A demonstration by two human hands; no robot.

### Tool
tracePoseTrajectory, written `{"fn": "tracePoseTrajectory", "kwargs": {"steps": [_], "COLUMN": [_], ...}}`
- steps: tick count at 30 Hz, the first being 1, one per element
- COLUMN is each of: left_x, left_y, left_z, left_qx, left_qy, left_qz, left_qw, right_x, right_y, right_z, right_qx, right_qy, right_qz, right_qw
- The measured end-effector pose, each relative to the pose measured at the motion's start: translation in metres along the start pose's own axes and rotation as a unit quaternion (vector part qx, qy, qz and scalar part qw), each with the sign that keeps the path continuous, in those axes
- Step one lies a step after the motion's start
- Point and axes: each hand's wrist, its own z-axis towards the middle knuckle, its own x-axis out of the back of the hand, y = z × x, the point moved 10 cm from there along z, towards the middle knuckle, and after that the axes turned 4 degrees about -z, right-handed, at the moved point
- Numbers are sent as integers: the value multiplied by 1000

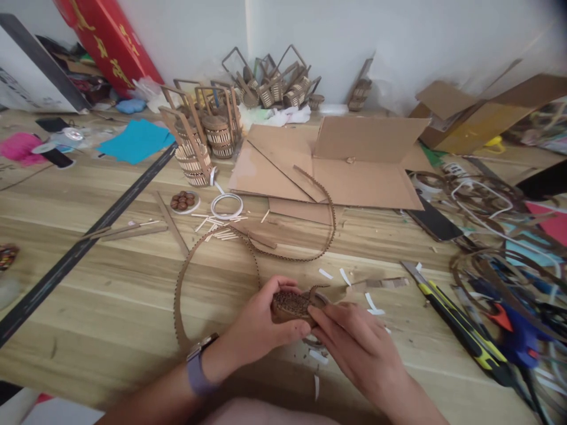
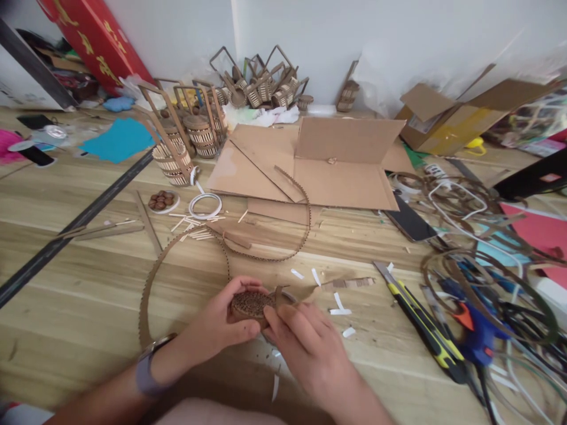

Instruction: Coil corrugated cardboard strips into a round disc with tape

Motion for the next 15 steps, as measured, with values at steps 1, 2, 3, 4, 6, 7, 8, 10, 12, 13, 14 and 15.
{"fn": "tracePoseTrajectory", "kwargs": {"steps": [1, 2, 3, 4, 6, 7, 8, 10, 12, 13, 14, 15], "left_x": [0, -1, -2, -2, -3, -3, -4, -6, -7, -7, -7, -8], "left_y": [-2, -3, -4, -4, -3, -2, -1, 0, 1, 2, 3, 3], "left_z": [-1, -1, -2, -3, -3, -4, -4, -4, -4, -4, -5, -5], "left_qx": [10, 18, 24, 28, 24, 19, 12, -3, -17, -22, -27, -29], "left_qy": [2, 3, 3, 4, 4, -1, -7, -21, -37, -42, -47, -52], "left_qz": [-2, -9, -16, -20, -26, -35, -47, -81, -117, -132, -146, -159], "left_qw": [1000, 1000, 1000, 999, 999, 999, 999, 996, 992, 990, 988, 985], "right_x": [-4, -7, -10, -12, -12, -9, -6, 1, 7, 9, 11, 13], "right_y": [1, 1, 2, 2, 0, -1, -3, -3, 0, 2, 3, 4], "right_z": [-3, -6, -8, -9, -7, -5, -3, 2, 4, 4, 4, 4], "right_qx": [0, -1, -3, -5, -4, -3, -3, -11, -32, -42, -51, -54], "right_qy": [-11, -22, -32, -37, -36, -28, -18, 3, 18, 21, 25, 30], "right_qz": [1, 1, 2, 3, 10, 17, 24, 36, 38, 35, 34, 37], "right_qw": [1000, 1000, 999, 999, 999, 999, 1000, 999, 999, 998, 998, 997]}}
